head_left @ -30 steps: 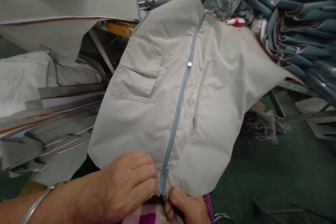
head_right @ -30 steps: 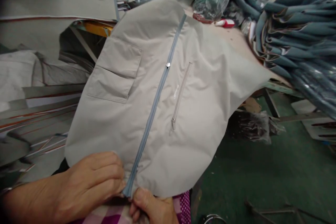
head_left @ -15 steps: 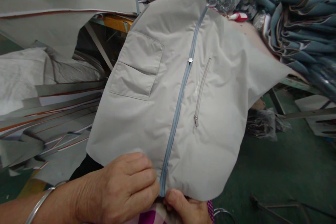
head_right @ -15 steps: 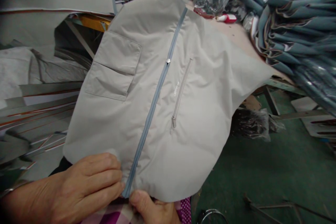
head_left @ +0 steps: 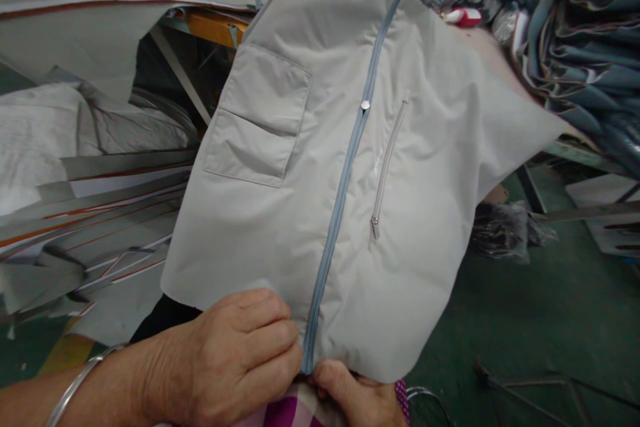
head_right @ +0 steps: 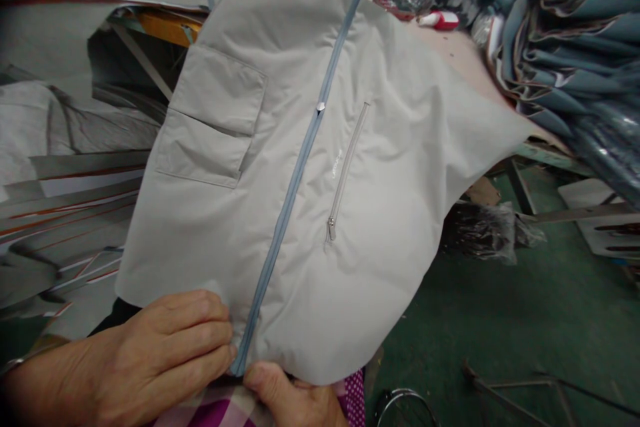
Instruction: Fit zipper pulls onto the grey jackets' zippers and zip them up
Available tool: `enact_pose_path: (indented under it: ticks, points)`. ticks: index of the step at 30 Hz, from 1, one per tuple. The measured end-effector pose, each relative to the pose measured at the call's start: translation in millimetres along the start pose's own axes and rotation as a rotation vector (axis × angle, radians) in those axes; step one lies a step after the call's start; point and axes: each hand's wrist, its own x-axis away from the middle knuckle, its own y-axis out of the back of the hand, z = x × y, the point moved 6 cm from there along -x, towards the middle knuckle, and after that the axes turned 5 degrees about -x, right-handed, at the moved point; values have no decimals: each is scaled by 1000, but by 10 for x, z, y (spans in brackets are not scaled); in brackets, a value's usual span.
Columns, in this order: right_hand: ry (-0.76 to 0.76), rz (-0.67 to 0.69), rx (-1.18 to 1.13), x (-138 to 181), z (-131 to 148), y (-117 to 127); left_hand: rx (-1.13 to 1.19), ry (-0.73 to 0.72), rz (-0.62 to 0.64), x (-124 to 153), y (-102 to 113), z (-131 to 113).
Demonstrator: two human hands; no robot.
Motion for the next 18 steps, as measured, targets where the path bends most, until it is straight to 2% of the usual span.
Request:
enact_pose_path:
  ticks: [7, 15, 18]
  points:
    - [-6, 35, 58, -21, 36, -18, -26, -11, 26, -1, -11, -3]
    - [-55, 45, 93, 4, -101, 29, -5, -9, 45, -16, 8, -1]
    - [-38, 49, 132, 11, -86, 32, -27, -27, 55, -6, -46, -19]
